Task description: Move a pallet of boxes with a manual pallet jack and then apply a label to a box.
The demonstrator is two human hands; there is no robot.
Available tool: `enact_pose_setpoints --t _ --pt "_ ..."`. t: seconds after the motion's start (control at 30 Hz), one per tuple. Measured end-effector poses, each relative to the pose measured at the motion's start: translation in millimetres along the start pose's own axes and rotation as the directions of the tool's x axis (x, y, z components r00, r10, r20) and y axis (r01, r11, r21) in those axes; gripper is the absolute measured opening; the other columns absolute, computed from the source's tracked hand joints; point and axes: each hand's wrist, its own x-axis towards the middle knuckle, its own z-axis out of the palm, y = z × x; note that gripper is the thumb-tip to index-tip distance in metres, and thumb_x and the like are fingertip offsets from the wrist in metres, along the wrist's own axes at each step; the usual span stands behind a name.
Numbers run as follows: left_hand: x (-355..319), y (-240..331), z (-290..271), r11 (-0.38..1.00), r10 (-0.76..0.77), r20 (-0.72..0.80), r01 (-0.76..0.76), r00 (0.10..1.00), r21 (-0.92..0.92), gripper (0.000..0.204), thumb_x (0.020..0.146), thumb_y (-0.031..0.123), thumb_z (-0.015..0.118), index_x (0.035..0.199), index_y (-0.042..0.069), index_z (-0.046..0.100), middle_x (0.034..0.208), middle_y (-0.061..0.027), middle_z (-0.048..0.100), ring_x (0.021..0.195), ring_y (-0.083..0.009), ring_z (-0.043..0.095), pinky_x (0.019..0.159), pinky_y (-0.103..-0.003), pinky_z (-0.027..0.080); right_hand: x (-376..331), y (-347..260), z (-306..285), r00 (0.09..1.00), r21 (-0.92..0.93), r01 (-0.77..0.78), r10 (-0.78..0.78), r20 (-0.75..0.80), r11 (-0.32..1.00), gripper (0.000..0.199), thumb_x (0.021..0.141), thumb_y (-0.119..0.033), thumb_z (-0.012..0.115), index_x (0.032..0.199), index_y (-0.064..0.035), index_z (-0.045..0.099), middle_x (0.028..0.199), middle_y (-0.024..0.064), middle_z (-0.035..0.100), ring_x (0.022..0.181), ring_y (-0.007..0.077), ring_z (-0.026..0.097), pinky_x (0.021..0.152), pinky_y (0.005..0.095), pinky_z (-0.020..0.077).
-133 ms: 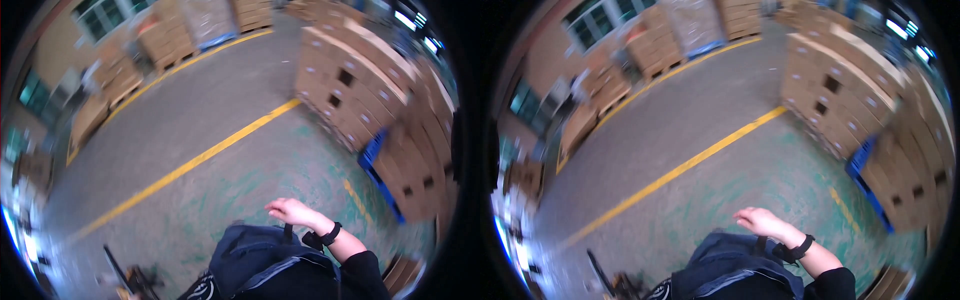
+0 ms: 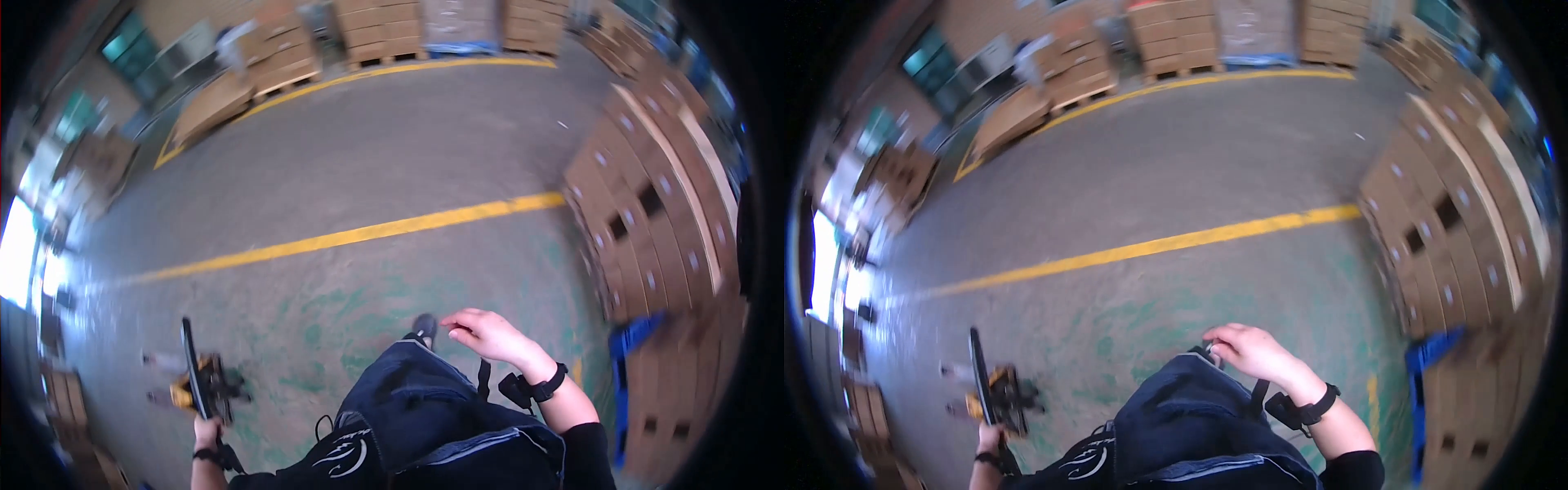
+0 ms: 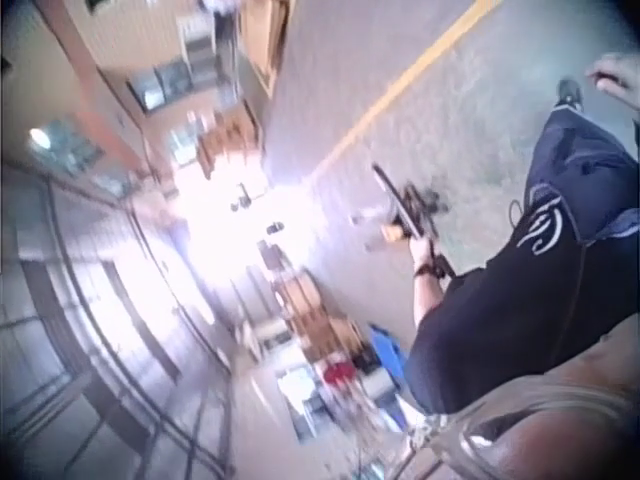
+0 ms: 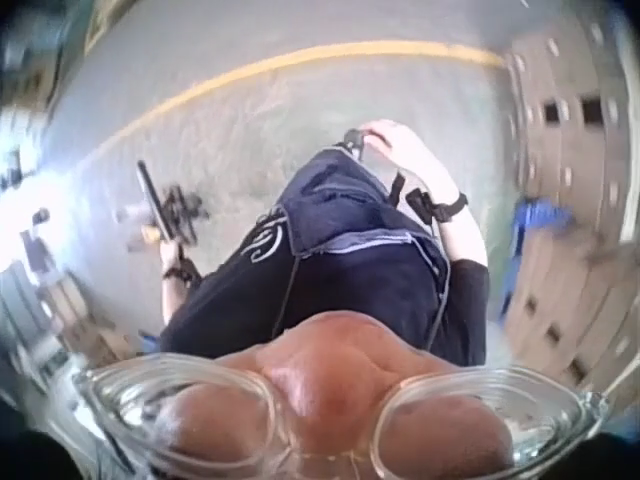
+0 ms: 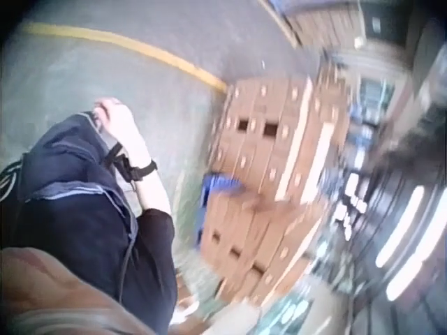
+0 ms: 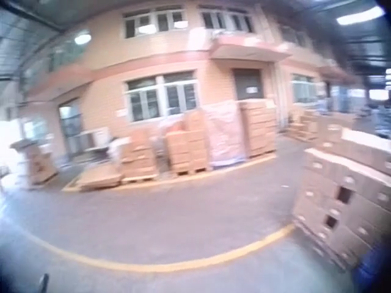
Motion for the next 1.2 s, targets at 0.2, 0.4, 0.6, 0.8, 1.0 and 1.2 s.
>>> enact_pose_setpoints --t 0.2,0.4,0.6,0.8,1.0,1.2 --pt "-17 98 81 1.000 0.018 -0.011 -0.018 1.000 -0.025 0.016 0.070 0.007 0.060 0.083 0.002 0.052 0.061 -0.0016 0.052 0.045 -0.0108 0.048 0.042 -0.026 0.040 190 10 -54 0.905 -0.035 0.308 -0.281 0.320 0.951 0.023 0.085 -0.018 0.053 0.106 -0.0089 0.057 0.096 0.0106 0.058 0.087 0.0262 0.059 0.075 0.0340 0.0477" --pt "-29 202 194 0.999 0.034 -0.010 -0.034 0.999 0.031 0.029 0.072 0.019 0.065 0.088 0.000 0.050 0.067 -0.0075 0.057 0.057 -0.0156 0.057 0.053 -0.032 0.045 294 -6 -88 0.747 -0.053 0.515 -0.418 0.517 0.855 0.029 0.083 -0.019 0.055 0.111 -0.0126 0.054 0.102 0.0096 0.054 0.093 0.0287 0.055 0.078 0.0372 0.0470" --pt "-117 262 173 0.967 0.058 -0.051 -0.043 0.997 0.249 0.043 0.072 0.034 0.062 0.094 0.000 0.048 0.073 -0.0213 0.059 0.072 -0.0378 0.059 0.065 -0.044 0.046 375 -111 -52 0.431 -0.004 0.850 -0.693 0.578 0.526 0.064 0.070 -0.012 0.068 0.128 -0.0181 0.040 0.130 0.0180 0.037 0.118 0.0367 0.038 0.095 0.0444 0.0370" --pt "-171 348 165 0.944 0.059 -0.381 0.072 0.923 0.322 0.034 0.072 0.027 0.059 0.098 0.008 0.050 0.073 -0.0153 0.059 0.067 -0.0333 0.059 0.060 -0.043 0.047 451 -172 -24 0.063 0.127 0.977 -0.809 0.585 0.168 0.081 0.059 -0.012 0.076 0.130 -0.0207 0.038 0.138 0.0166 0.027 0.128 0.0350 0.026 0.102 0.0482 0.0267" --pt "-238 394 87 0.880 0.201 -0.721 0.201 0.664 0.431 0.038 0.063 0.014 0.070 0.096 0.008 0.052 0.081 -0.0105 0.052 0.078 -0.0300 0.052 0.071 -0.038 0.044 476 -299 11 -0.011 0.337 0.940 -0.985 0.174 0.049 0.047 0.062 0.001 0.065 0.106 -0.0099 0.053 0.106 0.0132 0.050 0.103 0.0330 0.048 0.087 0.0406 0.0417" --pt "-247 386 -17 0.883 0.274 -0.945 0.342 0.181 0.322 0.027 0.065 0.008 0.065 0.089 0.007 0.053 0.081 -0.0113 0.055 0.077 -0.0294 0.056 0.068 -0.037 0.046 477 -450 37 -0.010 0.339 0.940 -0.995 0.101 0.026 0.028 0.072 0.001 0.054 0.099 -0.0063 0.050 0.093 0.0119 0.053 0.093 0.0314 0.052 0.077 0.0388 0.0426"
